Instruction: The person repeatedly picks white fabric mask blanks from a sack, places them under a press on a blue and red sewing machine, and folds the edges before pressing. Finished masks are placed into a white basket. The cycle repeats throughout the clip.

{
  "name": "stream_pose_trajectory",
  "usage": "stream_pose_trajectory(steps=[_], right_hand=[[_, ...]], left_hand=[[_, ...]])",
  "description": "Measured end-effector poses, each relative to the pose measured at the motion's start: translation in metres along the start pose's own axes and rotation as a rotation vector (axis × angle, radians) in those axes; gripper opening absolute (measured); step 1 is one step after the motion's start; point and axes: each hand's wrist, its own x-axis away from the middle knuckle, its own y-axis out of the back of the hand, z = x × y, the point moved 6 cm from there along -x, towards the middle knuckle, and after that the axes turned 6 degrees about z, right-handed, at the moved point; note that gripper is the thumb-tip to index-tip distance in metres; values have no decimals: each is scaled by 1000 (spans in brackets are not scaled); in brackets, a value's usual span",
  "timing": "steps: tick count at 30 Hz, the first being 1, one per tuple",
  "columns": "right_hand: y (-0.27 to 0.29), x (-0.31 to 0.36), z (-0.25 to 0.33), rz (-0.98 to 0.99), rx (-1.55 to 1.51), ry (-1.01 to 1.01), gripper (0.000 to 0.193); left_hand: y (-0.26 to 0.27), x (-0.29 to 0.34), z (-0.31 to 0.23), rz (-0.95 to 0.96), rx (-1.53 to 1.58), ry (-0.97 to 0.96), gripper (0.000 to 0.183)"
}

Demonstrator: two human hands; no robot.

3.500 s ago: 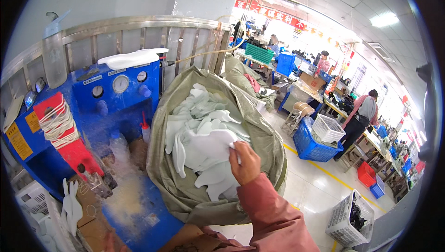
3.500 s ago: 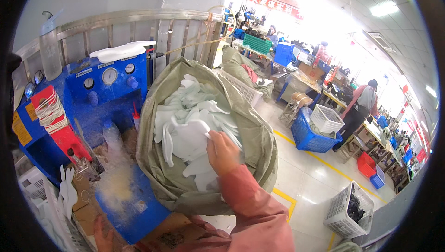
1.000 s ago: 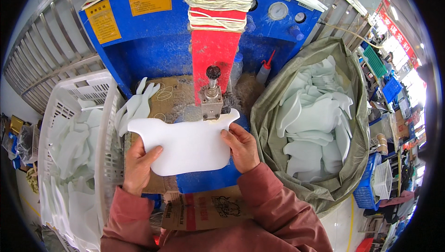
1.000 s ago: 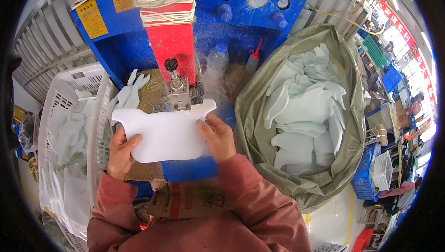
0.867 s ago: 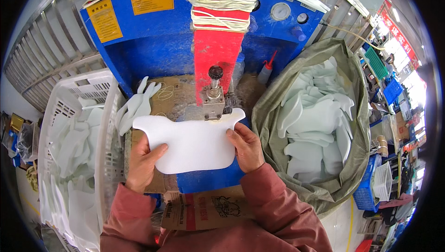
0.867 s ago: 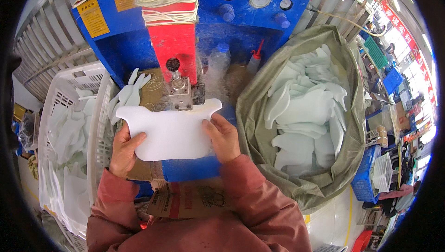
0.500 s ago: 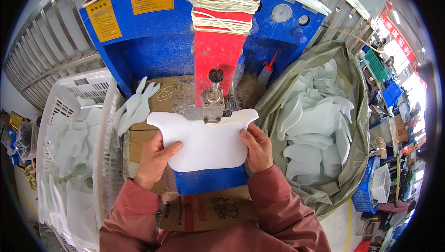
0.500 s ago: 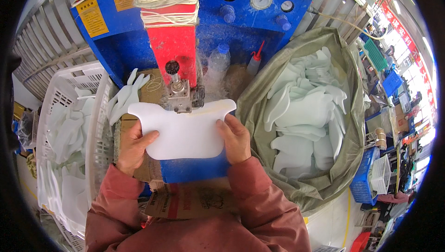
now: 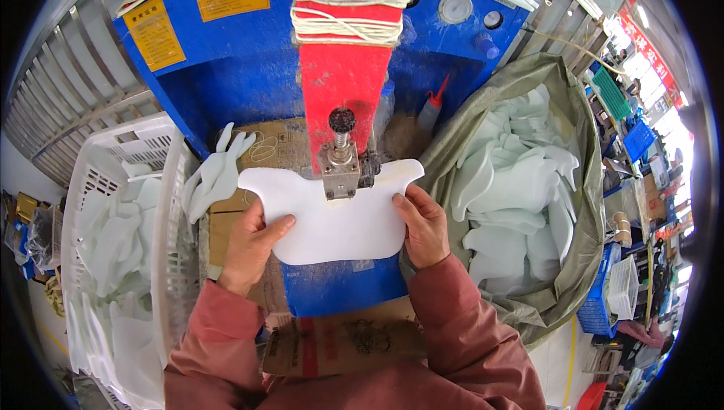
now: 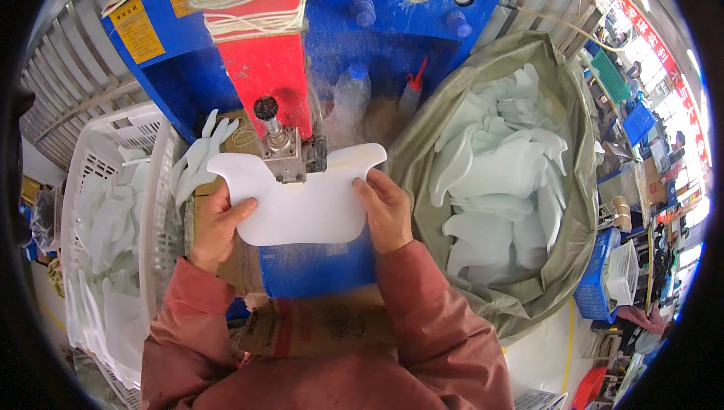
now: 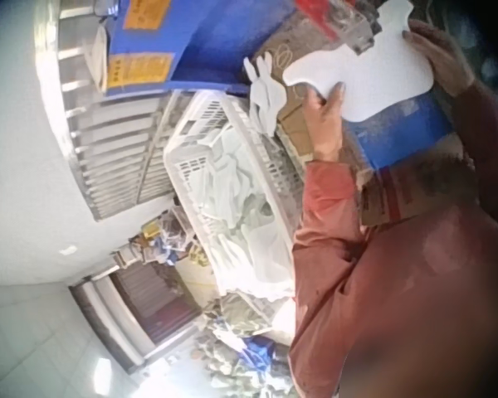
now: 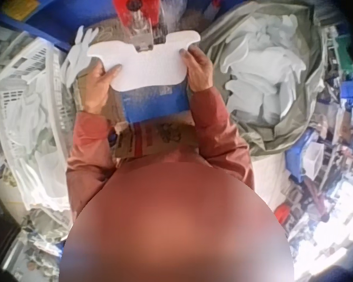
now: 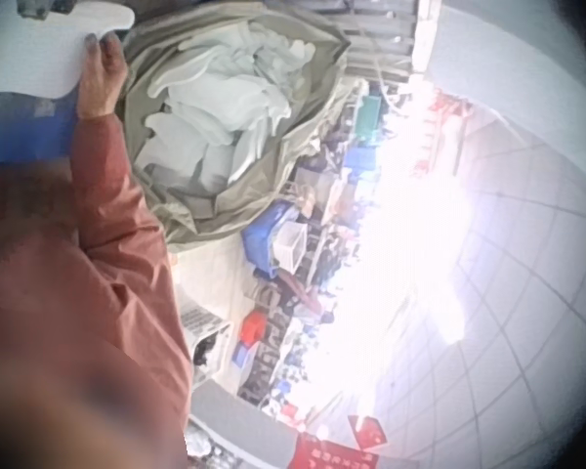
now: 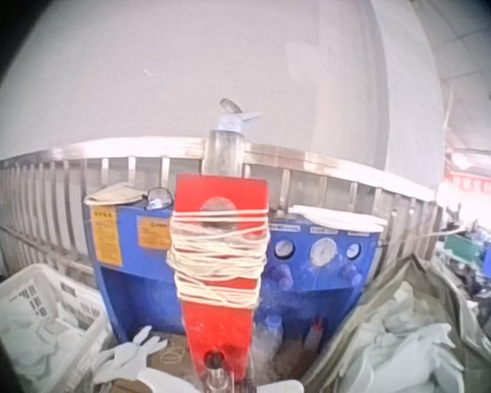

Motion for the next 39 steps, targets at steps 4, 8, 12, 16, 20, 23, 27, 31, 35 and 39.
stream_pose_trajectory(steps=[4, 8, 12, 16, 20, 23, 27, 31, 35, 39], right_hand=[[-1, 9, -9, -19, 40, -74, 33], [-4, 19, -1, -20, 6, -57, 32], [-2, 27, 10, -27, -42, -13, 31], [9, 35, 16, -82, -8, -27, 31], [17, 44, 19, -98, -13, -3, 32], [24, 50, 21, -104, -11, 0, 32], [33, 55, 23, -100, 9, 11, 33], [41, 63, 24, -130, -7, 18, 33], [50, 72, 23, -165, 1, 14, 31], [59, 81, 22, -192, -18, 34, 29]], left_hand=[[7, 10, 2, -4, 14, 14, 51], [3, 15, 6, 18, 35, 32, 51], [-8, 14, 10, 44, 60, 31, 51], [-20, 12, 11, 86, 66, 18, 50], [-30, 9, 15, 111, 74, 54, 48], [-37, 8, 17, 122, 92, 60, 46], [-46, 6, 20, 155, 80, 49, 47], [-53, 5, 25, 175, 53, 40, 49], [-60, 8, 31, 167, 80, 26, 44], [-70, 10, 33, 205, 107, 48, 46]])
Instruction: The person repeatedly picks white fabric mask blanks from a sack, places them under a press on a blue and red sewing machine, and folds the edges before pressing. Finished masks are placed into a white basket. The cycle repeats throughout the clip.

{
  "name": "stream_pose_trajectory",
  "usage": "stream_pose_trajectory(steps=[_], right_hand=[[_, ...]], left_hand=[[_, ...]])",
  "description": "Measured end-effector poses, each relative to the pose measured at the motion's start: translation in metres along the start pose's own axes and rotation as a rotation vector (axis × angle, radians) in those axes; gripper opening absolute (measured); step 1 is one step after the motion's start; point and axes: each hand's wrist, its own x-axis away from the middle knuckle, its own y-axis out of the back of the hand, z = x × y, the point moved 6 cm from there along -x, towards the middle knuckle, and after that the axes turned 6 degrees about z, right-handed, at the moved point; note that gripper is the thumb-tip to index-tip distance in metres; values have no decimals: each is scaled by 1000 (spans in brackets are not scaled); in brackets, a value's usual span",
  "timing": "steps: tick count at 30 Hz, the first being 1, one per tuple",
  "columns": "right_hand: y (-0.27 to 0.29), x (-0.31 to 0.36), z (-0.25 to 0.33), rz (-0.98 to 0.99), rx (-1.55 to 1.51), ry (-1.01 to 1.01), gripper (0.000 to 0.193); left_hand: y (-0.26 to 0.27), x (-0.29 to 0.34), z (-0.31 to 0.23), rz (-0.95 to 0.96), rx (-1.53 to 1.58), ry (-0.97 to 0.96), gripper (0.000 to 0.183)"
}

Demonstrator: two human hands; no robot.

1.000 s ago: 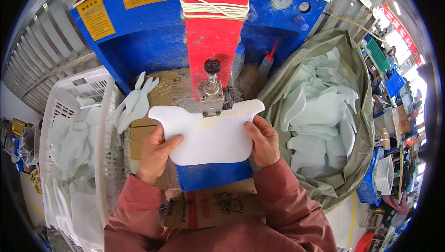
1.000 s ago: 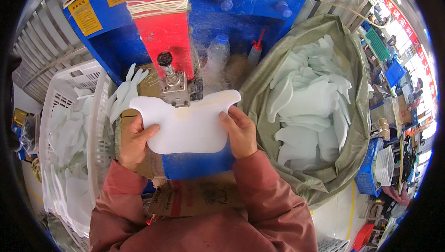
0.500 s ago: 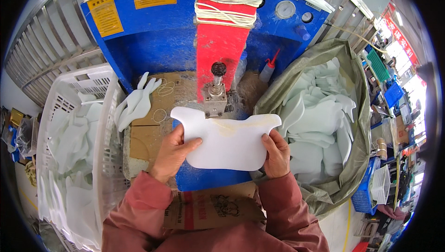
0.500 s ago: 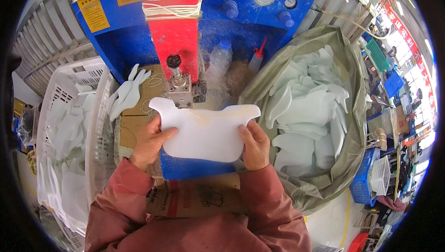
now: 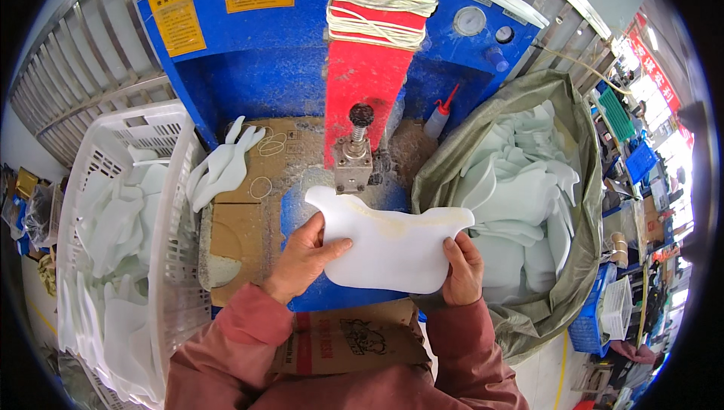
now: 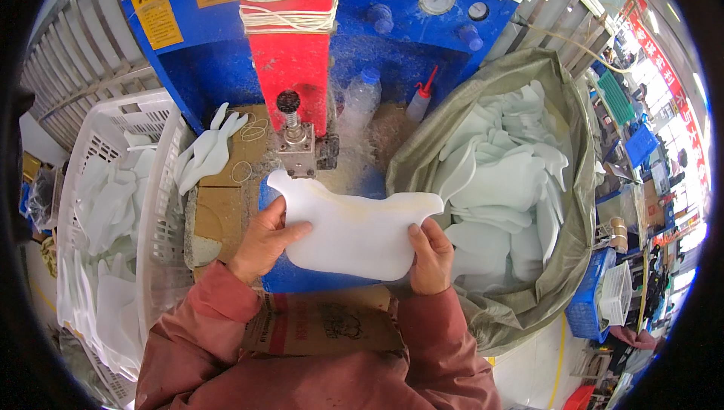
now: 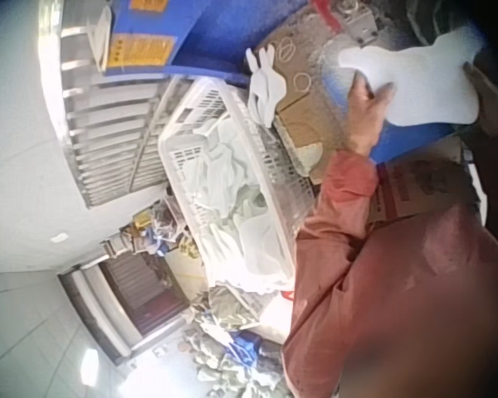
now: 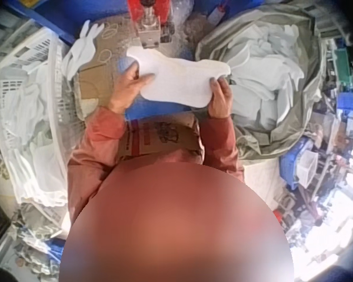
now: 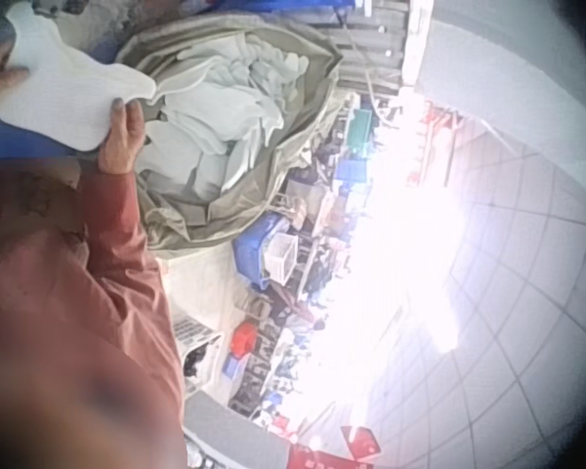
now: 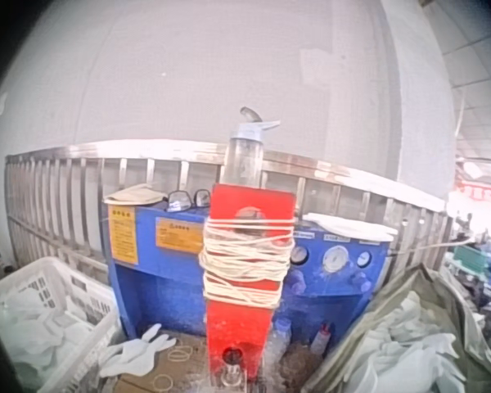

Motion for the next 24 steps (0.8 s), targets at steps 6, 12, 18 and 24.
stream_pose_trajectory(steps=[6, 12, 18, 24], right_hand=[[13, 8, 9, -21, 18, 39, 28], [27, 16, 15, -75, 55, 43, 28], [17, 24, 16, -22, 70, 51, 29], [-3, 45, -50, 19, 14, -102, 25]], left_hand=[[-15, -4, 2, 49, -6, 48, 51], [-27, -11, 7, 92, 0, 53, 47], [-18, 1, -6, 98, -315, 70, 42], [86, 78, -13, -18, -324, 423, 57]])
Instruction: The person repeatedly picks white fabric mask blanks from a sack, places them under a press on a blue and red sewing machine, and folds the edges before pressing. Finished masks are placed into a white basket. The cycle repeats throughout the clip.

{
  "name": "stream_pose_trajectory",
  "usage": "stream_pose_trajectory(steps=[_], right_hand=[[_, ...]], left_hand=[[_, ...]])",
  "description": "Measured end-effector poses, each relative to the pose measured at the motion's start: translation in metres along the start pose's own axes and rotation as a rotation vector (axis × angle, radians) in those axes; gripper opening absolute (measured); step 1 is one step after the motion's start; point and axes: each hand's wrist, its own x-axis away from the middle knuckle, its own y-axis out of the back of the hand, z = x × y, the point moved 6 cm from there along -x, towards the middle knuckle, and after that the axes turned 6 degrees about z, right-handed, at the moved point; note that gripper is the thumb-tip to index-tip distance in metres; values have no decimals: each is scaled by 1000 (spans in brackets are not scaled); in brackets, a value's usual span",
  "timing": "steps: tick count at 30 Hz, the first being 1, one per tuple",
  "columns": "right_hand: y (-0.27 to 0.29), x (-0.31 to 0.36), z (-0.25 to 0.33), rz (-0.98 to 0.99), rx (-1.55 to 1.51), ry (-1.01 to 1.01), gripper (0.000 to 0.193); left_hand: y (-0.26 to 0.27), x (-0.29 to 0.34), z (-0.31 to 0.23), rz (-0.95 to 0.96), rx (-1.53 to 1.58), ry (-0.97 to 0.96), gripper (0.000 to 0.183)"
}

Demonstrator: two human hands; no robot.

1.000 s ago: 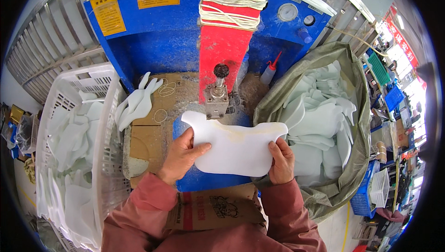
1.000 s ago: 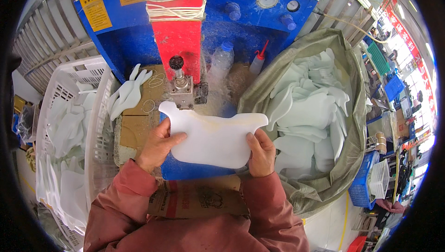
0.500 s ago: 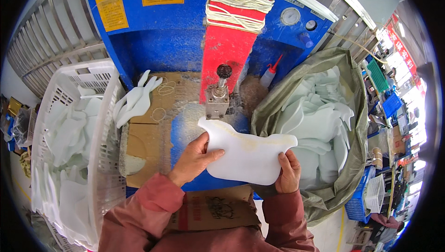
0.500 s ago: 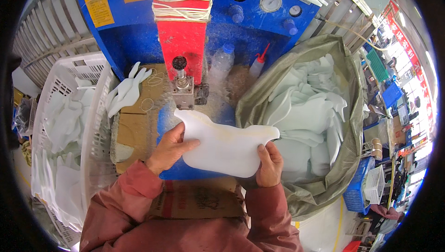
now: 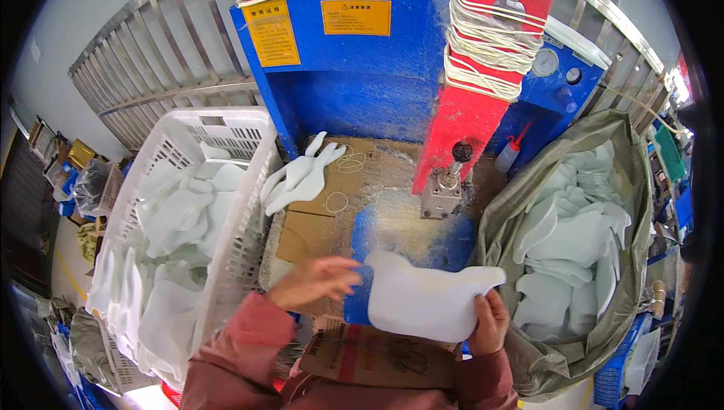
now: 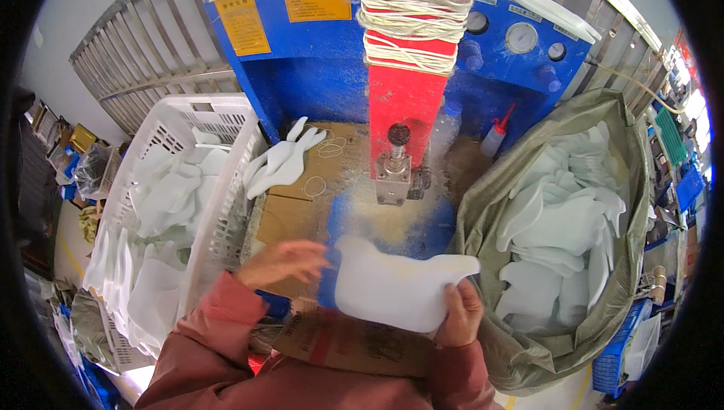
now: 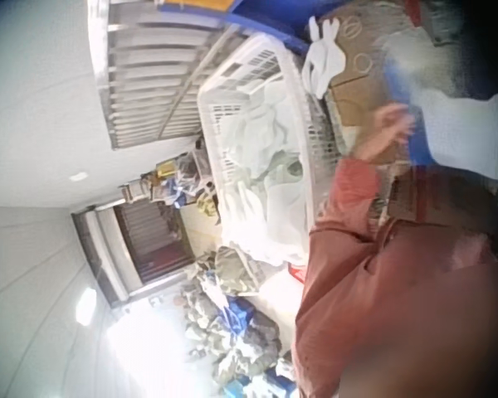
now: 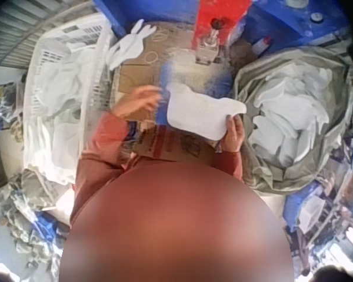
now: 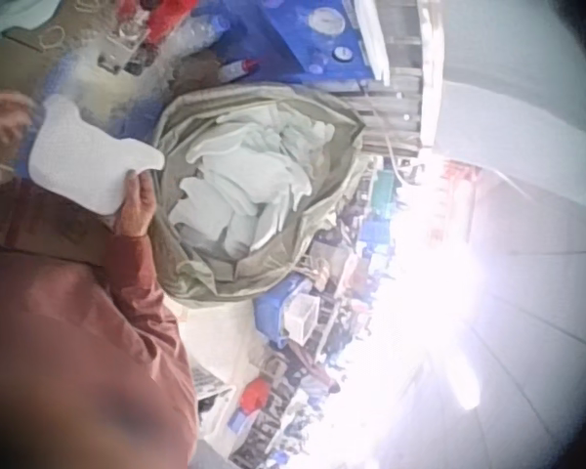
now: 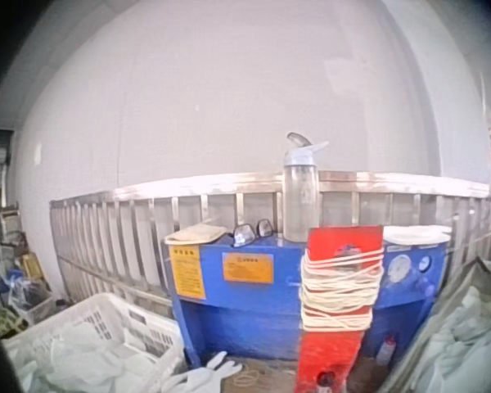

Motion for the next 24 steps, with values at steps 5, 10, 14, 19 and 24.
stream_pose_trajectory(steps=[5, 10, 14, 19, 24], right_hand=[[8, -5, -75, 59, 270, -187, 22], [31, -10, -76, 94, 812, -247, 16], [6, 3, -39, 122, 661, -166, 13], [-46, 23, -3, 274, 231, -127, 13], [-41, 8, -42, 203, 91, -244, 9]], left_hand=[[121, 5, 16, -606, -790, -138, 49], [176, -44, 36, -948, -1082, -204, 41], [207, -73, 65, -952, -1152, 2, 38], [210, -70, 76, -958, -1175, -176, 36], [209, -56, 63, -976, -1028, -217, 39]])
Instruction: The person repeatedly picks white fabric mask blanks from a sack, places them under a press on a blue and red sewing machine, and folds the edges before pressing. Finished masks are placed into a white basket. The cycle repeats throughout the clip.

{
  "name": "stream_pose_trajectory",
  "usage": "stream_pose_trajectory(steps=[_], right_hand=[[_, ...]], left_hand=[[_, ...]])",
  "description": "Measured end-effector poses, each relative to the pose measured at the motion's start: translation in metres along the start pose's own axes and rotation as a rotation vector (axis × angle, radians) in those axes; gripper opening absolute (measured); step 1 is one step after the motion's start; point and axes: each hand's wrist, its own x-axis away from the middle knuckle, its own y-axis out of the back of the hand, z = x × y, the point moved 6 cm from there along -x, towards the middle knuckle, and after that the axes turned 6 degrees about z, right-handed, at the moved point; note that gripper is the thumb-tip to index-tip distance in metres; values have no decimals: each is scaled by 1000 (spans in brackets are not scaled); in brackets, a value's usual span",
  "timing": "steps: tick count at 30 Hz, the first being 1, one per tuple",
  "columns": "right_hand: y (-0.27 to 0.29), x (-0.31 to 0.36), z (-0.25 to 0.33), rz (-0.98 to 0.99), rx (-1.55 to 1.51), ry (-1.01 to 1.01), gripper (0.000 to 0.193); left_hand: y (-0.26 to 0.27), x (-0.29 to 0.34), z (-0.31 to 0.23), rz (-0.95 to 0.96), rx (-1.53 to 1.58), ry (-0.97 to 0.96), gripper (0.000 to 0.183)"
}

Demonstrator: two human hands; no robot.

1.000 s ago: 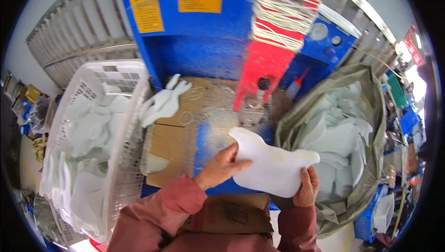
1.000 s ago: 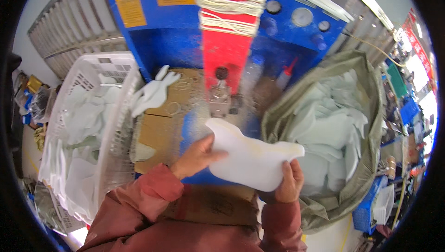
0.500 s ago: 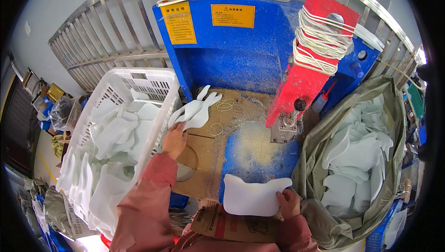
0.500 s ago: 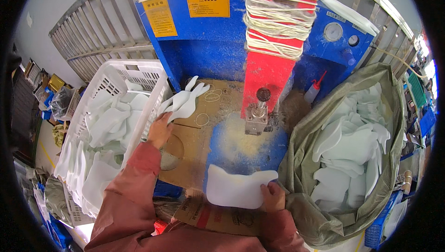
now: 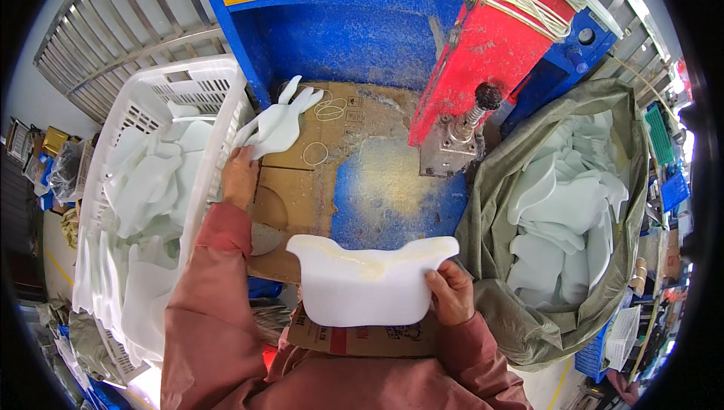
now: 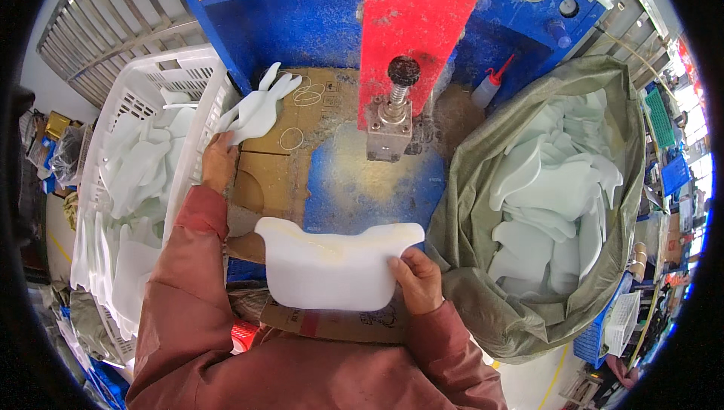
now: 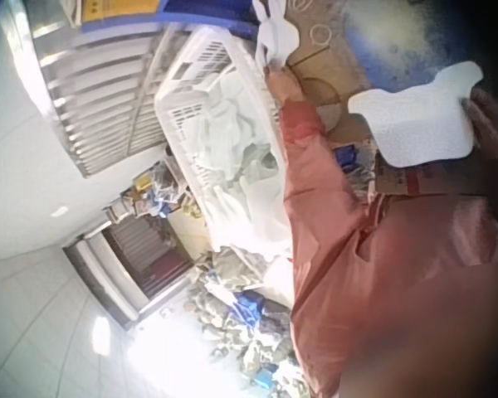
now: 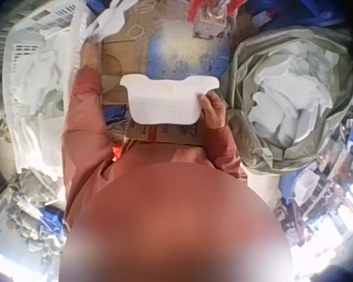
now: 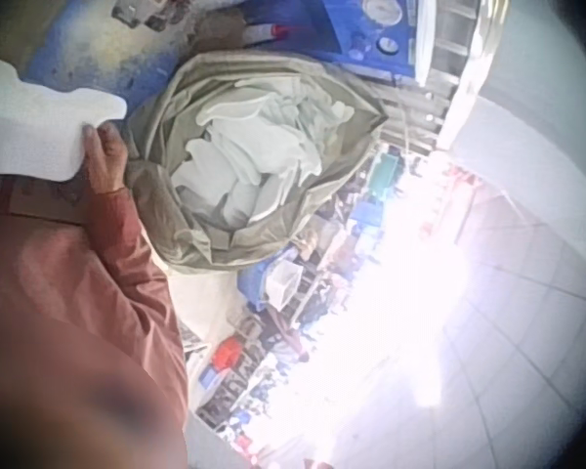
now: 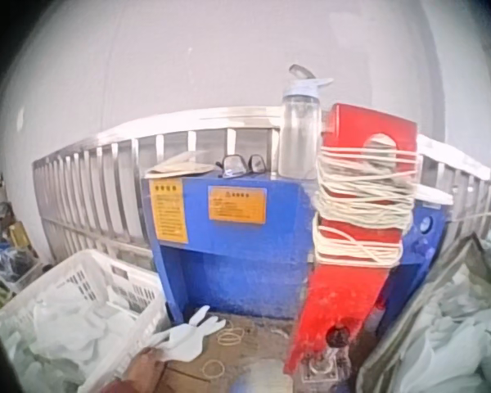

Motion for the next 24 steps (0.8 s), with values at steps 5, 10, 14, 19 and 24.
stream_pose_trajectory(steps=[5, 10, 14, 19, 24], right_hand=[[30, -17, -29, -195, 789, 31, 21], [21, -6, -1, -141, 1437, -2, 20], [-25, 6, 57, -48, 1151, 296, 20], [-128, 19, 90, 342, 1408, 834, 56], [-144, 7, 70, 517, 1420, 739, 72]], left_hand=[[27, 6, -17, -95, 77, 18, 39], [75, 20, -51, -133, 101, -60, 41], [127, 56, -91, -53, 92, -218, 39], [153, 117, -163, 150, 184, -567, 41], [140, 155, -202, 301, 348, -603, 38]])
